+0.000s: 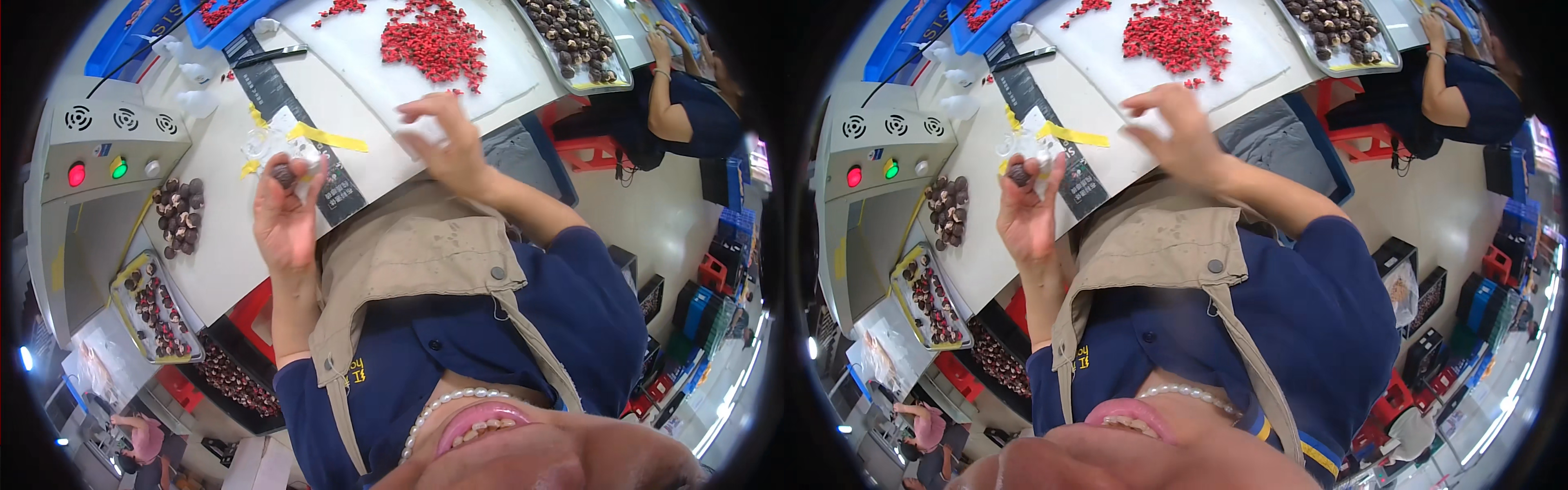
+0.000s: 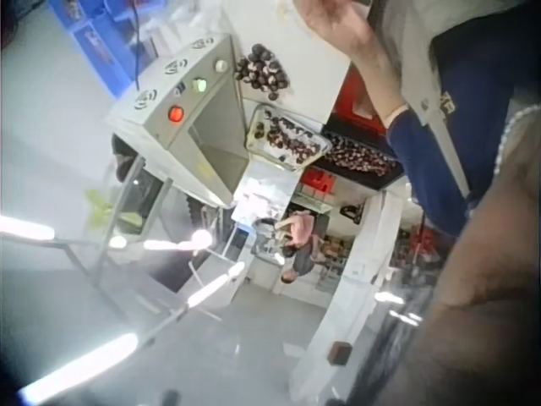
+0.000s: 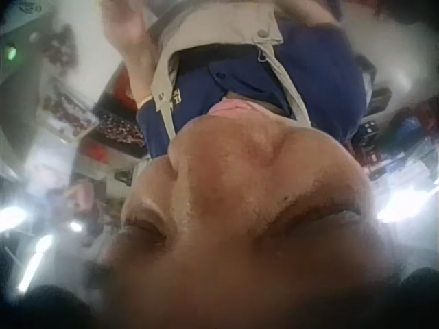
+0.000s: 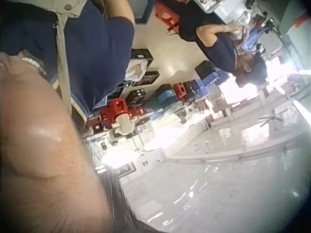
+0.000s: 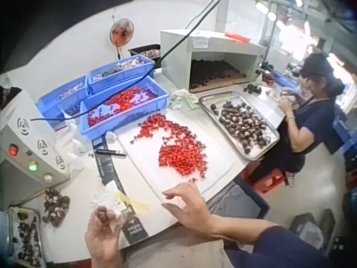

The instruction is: The recorder is manually assembling small plastic components at a factory workbench, inserting red pieces into circular bases.

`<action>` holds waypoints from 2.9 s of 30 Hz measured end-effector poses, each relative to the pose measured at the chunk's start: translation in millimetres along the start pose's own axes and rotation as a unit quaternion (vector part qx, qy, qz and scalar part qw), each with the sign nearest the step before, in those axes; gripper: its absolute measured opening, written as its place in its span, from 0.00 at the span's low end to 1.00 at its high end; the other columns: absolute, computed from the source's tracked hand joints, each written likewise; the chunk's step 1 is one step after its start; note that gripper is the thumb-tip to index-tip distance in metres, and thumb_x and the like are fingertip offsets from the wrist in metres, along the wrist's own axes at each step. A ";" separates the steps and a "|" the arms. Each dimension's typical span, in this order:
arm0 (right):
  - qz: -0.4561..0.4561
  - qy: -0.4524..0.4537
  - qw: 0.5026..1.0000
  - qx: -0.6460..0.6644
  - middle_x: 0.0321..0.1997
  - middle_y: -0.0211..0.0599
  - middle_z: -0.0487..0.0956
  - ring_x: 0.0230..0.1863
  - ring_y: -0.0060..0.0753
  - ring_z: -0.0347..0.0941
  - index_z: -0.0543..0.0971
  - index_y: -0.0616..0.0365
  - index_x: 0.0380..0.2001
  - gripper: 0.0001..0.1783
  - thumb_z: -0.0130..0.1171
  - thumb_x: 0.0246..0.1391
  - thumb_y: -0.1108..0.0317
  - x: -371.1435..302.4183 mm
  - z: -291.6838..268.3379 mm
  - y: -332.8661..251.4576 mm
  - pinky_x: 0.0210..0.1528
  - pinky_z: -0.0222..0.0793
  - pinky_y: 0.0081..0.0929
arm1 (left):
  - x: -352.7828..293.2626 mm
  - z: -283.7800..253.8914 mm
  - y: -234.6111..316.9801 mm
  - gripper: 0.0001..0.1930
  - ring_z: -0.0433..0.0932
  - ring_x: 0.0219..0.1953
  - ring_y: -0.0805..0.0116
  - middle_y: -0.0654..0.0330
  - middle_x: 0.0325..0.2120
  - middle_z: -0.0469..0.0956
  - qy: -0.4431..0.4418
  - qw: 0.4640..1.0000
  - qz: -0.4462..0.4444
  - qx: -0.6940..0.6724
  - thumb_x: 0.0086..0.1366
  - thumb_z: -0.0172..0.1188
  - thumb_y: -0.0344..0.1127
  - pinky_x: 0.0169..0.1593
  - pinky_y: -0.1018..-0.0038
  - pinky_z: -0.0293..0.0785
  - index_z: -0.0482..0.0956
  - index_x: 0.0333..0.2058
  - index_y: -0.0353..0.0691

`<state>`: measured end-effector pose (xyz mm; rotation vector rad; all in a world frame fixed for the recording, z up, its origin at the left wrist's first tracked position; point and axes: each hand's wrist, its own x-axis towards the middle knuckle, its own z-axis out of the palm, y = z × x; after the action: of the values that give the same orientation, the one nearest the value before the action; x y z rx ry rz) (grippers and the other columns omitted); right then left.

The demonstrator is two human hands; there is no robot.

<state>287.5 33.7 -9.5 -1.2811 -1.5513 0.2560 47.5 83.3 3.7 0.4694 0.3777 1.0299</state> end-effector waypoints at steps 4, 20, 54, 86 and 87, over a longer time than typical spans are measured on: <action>-0.015 0.028 0.973 -0.228 0.28 0.29 0.78 0.35 0.33 0.71 0.80 0.51 0.28 0.06 0.65 0.42 0.69 -0.4 -39.3 42.3 0.41 0.61 0.29 | -22.0 -12.4 28.4 0.18 0.73 0.46 0.64 0.55 0.38 0.76 0.059 0.991 0.115 0.043 0.63 0.54 0.34 0.62 0.53 0.58 0.68 0.49 0.29; 0.111 0.008 0.994 0.007 0.31 0.30 0.77 0.33 0.19 0.71 0.77 0.60 0.36 0.05 0.56 0.55 0.74 27.9 -15.4 44.9 0.39 0.66 0.15 | -136.7 -192.1 250.2 0.14 0.79 0.35 0.61 0.60 0.33 0.81 0.525 0.176 0.248 0.795 0.57 0.58 0.45 0.47 0.67 0.67 0.80 0.39 0.48; 0.360 -0.154 0.808 0.440 0.37 0.35 0.78 0.40 0.23 0.75 0.75 0.62 0.39 0.12 0.50 0.61 0.65 41.9 37.3 -4.9 0.46 0.71 0.20 | -17.2 -10.5 2.1 0.16 0.74 0.47 0.72 0.47 0.48 0.72 0.087 0.989 0.030 0.113 0.65 0.49 0.24 0.50 0.81 0.74 0.68 0.52 0.32; -0.189 -0.196 0.950 -0.155 0.26 0.27 0.72 0.33 0.34 0.66 0.76 0.52 0.22 0.06 0.63 0.45 0.66 105.6 127.3 -45.3 0.41 0.58 0.32 | -34.5 -45.0 18.1 0.17 0.74 0.40 0.79 0.56 0.44 0.75 0.095 0.993 0.033 0.066 0.64 0.54 0.30 0.40 0.84 0.73 0.69 0.51 0.35; -0.189 -0.189 0.953 -0.144 0.25 0.28 0.72 0.33 0.33 0.67 0.76 0.53 0.22 0.06 0.63 0.45 0.67 106.7 126.5 -45.9 0.40 0.58 0.32 | -33.5 -45.3 17.1 0.18 0.74 0.39 0.79 0.55 0.44 0.75 0.094 0.992 0.038 0.080 0.64 0.54 0.30 0.40 0.85 0.73 0.68 0.52 0.36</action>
<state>173.6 155.8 30.8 -1.1651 -2.1916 0.0253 -3.5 69.9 -22.5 0.5356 0.6172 1.1269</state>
